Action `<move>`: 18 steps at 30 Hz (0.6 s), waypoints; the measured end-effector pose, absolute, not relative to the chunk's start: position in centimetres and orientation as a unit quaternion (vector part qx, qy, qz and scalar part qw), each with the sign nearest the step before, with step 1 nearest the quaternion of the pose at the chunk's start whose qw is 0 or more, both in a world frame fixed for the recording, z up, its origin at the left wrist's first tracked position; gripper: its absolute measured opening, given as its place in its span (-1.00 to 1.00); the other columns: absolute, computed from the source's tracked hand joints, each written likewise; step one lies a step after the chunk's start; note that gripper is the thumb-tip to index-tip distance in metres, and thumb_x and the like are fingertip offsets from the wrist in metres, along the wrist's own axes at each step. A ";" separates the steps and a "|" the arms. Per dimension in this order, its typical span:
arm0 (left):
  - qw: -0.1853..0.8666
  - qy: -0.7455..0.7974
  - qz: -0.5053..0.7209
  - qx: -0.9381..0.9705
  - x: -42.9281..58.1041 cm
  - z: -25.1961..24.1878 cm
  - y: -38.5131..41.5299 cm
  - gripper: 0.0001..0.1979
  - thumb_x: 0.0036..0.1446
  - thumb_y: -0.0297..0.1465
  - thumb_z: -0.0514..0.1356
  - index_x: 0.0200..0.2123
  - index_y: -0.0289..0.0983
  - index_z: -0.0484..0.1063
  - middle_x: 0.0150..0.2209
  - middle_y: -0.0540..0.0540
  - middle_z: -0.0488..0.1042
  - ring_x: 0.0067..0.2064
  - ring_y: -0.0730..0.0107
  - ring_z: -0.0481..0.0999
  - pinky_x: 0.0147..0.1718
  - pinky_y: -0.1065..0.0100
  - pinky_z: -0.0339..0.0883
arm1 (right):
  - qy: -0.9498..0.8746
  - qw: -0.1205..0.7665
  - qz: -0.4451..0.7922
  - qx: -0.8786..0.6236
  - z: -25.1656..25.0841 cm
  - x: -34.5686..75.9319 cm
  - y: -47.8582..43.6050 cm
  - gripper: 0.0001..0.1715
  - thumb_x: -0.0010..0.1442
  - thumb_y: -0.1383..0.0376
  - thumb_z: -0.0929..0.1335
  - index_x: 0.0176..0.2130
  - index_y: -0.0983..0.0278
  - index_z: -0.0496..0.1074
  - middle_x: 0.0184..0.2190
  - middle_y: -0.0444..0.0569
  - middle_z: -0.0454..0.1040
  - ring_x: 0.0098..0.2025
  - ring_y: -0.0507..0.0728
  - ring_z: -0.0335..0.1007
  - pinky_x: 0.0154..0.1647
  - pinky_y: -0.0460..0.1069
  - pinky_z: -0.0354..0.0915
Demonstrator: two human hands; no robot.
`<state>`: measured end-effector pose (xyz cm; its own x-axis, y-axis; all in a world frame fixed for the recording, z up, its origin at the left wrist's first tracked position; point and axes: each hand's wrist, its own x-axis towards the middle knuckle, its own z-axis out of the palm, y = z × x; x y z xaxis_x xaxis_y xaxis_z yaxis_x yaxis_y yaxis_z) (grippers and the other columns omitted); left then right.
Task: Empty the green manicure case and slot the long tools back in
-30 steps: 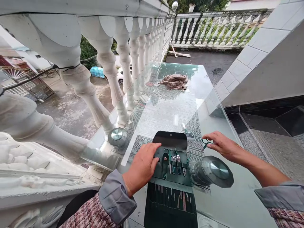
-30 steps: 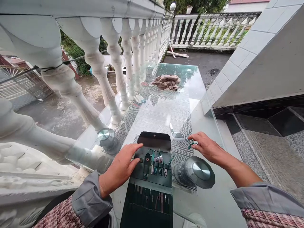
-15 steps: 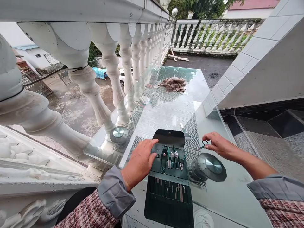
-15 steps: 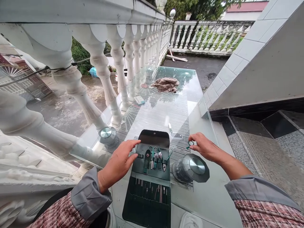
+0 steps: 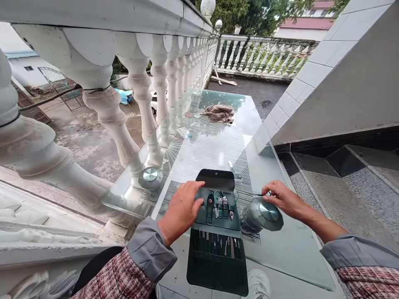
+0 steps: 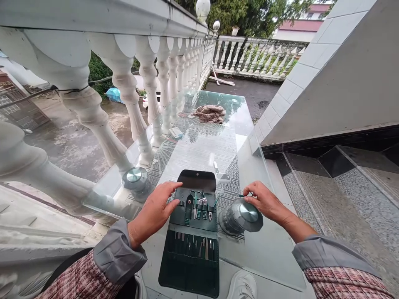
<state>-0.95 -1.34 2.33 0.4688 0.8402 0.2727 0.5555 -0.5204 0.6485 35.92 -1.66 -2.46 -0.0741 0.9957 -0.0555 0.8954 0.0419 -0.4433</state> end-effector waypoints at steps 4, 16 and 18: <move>0.254 0.424 0.289 0.820 -1.0 2.0 -0.9 -0.60 0.13 -0.55 0.12 0.04 -0.19 0.24 -0.01 -0.11 0.37 -0.01 0.20 0.36 -0.02 0.12 0.29 | -0.679 0.210 0.098 -0.696 -3.8 38.1 -3.0 -0.68 0.02 0.02 0.28 -0.38 0.18 0.41 -0.22 0.05 0.40 -0.04 0.27 0.28 0.06 0.23 0.13; 0.259 0.437 0.274 0.816 -0.8 1.3 0.4 -0.61 0.13 -0.62 0.09 0.02 -0.24 0.26 -0.01 -0.12 0.38 -0.01 0.24 0.36 -0.04 0.18 0.30 | -0.305 0.466 0.292 -0.778 -5.1 40.2 -4.7 -0.48 -0.25 0.11 0.46 -0.24 0.22 0.37 -0.36 -0.05 0.43 -0.39 0.11 0.40 -0.40 0.04 0.43; 0.261 0.438 0.263 0.819 -1.1 1.3 0.4 -0.62 0.12 -0.62 0.11 0.01 -0.23 0.27 -0.03 -0.11 0.38 -0.02 0.25 0.36 -0.04 0.20 0.30 | -0.288 0.466 0.289 -0.785 -4.9 40.2 -4.7 -0.52 -0.26 0.13 0.46 -0.29 0.21 0.37 -0.36 -0.04 0.43 -0.40 0.11 0.39 -0.42 0.04 0.42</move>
<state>-1.09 0.40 1.30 0.4778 0.8548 0.2026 0.5804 -0.4803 0.6576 40.17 -4.68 -4.87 0.6675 0.7211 -0.1856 0.1823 -0.4000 -0.8982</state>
